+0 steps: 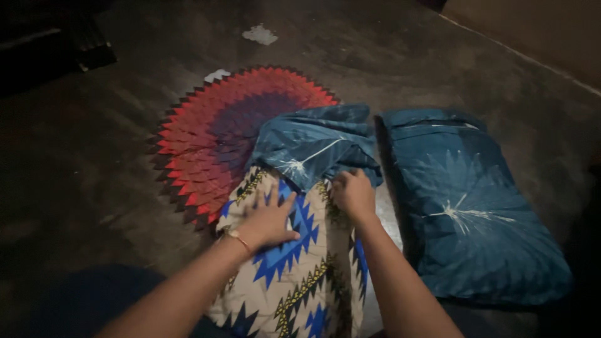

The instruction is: The person puts a patterned pillow into a blue pillowcase by hand.

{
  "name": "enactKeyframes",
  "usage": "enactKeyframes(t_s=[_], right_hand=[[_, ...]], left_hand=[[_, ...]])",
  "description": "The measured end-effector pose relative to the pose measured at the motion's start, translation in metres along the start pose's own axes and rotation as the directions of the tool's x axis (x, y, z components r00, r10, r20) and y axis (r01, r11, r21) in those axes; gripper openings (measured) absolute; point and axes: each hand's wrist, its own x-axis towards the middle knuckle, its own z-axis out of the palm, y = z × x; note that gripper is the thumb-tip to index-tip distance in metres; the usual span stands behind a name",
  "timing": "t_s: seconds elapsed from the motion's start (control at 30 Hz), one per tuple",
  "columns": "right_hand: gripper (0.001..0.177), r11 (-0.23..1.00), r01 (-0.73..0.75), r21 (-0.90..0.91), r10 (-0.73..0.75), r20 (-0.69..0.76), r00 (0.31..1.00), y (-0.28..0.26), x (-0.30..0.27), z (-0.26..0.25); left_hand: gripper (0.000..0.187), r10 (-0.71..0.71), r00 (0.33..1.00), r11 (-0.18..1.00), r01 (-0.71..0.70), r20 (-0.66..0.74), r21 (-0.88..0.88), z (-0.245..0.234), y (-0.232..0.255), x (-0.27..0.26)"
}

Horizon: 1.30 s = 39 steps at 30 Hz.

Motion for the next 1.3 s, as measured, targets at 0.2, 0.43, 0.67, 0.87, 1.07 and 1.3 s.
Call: enactKeyframes(t_s=[0.2,0.43,0.67,0.87,1.07,1.3], right_hand=[[0.058,0.985,0.142,0.101,-0.127,-0.145,0.981,-0.041,-0.005,0.006],[0.11,0.999,-0.011,0.052,0.015,-0.077,0.997,-0.055,-0.007,-0.028],[0.085,0.98,0.179,0.085,-0.184,0.048,0.982,-0.065,-0.006,-0.046],[0.025,0.922,0.374,-0.105,-0.388,-0.242,0.889,-0.072,-0.003,-0.042],[0.007,0.886,0.453,0.096,-0.42,-0.245,0.874,-0.142,-0.025,-0.077],[0.011,0.835,0.501,0.227,-0.477,-0.153,0.865,-0.143,-0.019,-0.045]], left_hand=[[0.107,-0.083,0.996,0.996,0.082,0.024,0.035,0.021,0.007,0.003],[0.13,0.066,0.994,0.997,-0.062,0.083,-0.044,0.03,0.016,-0.007],[0.16,0.144,0.978,0.984,-0.158,0.153,0.079,0.018,0.041,-0.045],[0.138,0.133,0.99,0.983,-0.138,0.046,0.121,0.041,0.035,-0.028],[0.101,0.084,0.959,0.993,-0.059,-0.271,0.099,0.044,0.023,0.004],[0.058,-0.183,0.949,0.981,0.192,-0.255,0.014,0.03,-0.018,0.03]])
